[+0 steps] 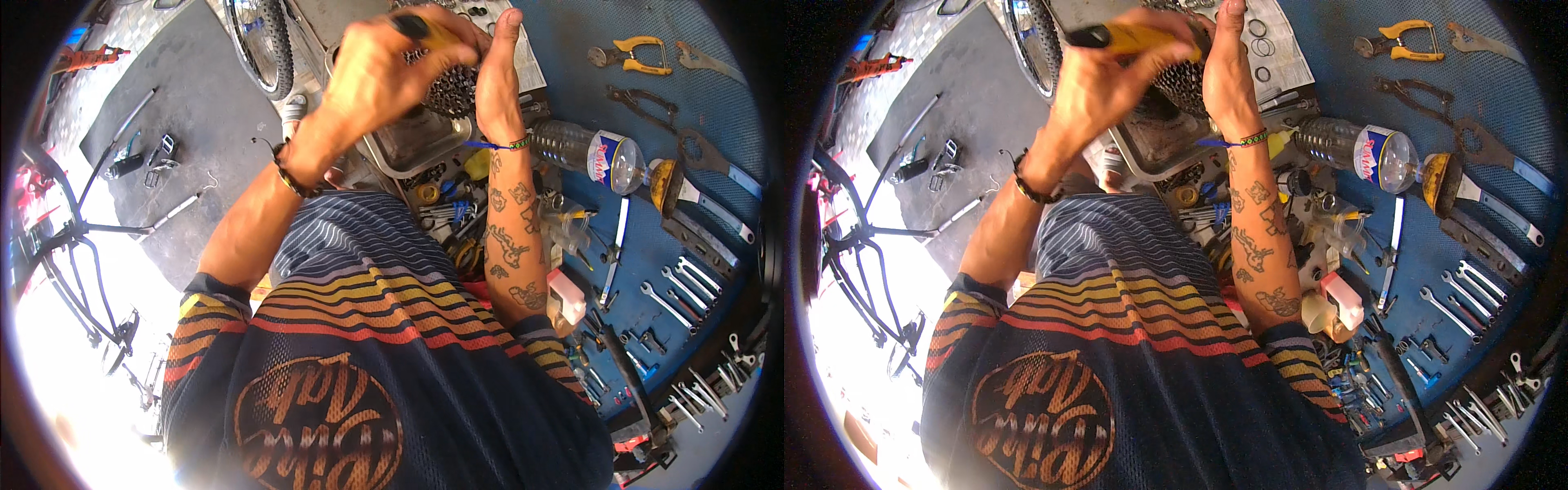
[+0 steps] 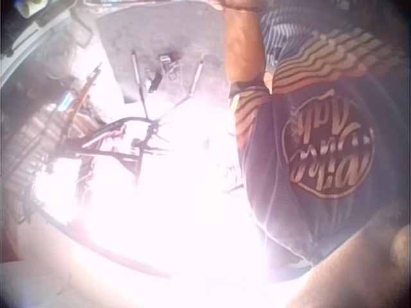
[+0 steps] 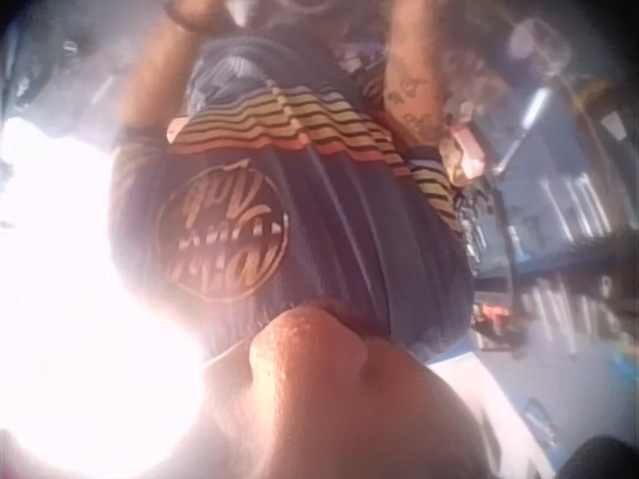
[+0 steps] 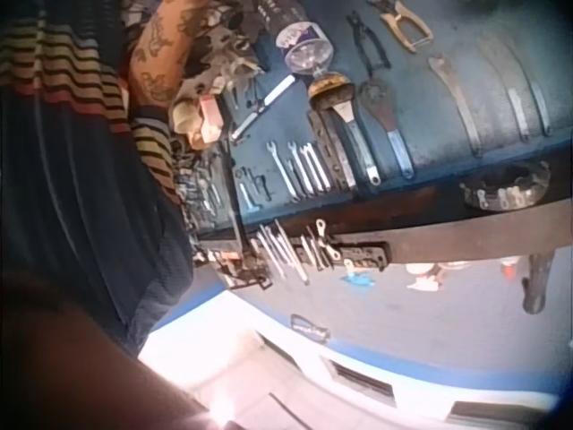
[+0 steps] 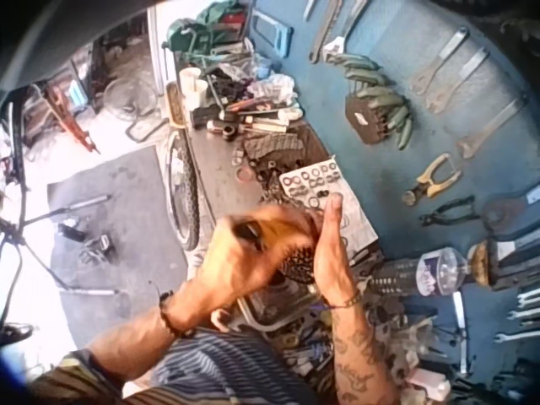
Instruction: The person scrubs a bicycle cassette with a yellow brush in a metal sink, rotating the cassette to clean between the sprockets. The person then lifts the cassette from the sink and places it on the workbench.
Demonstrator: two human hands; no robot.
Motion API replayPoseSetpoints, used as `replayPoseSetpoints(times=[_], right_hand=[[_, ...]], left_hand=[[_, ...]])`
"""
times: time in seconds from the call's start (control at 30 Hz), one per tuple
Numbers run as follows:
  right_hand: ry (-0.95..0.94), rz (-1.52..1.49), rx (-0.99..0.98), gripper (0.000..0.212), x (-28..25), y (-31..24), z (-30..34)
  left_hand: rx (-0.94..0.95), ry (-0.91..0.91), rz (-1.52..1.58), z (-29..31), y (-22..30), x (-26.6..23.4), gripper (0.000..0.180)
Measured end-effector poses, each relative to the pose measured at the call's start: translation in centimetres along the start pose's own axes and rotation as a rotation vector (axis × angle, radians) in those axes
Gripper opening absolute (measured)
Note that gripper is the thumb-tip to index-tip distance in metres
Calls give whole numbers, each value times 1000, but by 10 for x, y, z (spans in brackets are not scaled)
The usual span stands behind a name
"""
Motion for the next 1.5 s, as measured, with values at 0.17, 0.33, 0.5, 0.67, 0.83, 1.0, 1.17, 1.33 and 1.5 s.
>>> replayPoseSetpoints(times=[0.17,0.33,0.5,0.67,0.83,1.0,1.17,1.33,1.5], right_hand=[[52,52,-21,89,0,0,3],[91,114,-42,87,4,0,7],[187,267,-35,85,2,0,9],[371,412,-277,63,0,-7,17],[359,431,-241,45,-1,8,23],[291,331,-310,47,-4,12,29],[266,297,-314,49,-6,14,32],[318,334,-280,52,-12,18,30],[266,270,-352,51,-11,19,34]], left_hand=[[-97,46,12,-9,5,-4,13],[-331,108,-60,-1,-14,-13,15],[-374,198,164,4,-25,-14,16],[-522,204,188,6,-32,-14,21],[-649,251,110,12,-45,-22,21],[-665,374,271,18,-40,-22,25],[-630,330,303,21,-34,-16,21],[-555,288,232,23,-36,-19,19],[-559,228,80,21,-26,-20,17]])
Point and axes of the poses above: each hand's wrist, its own z-axis away from the middle knuckle, its own x-axis out of the palm, y = z × x, the point moved 5 cm from there along -z, towards the middle knuckle, and after that the axes turned 15 degrees about x, right-handed, at the moved point
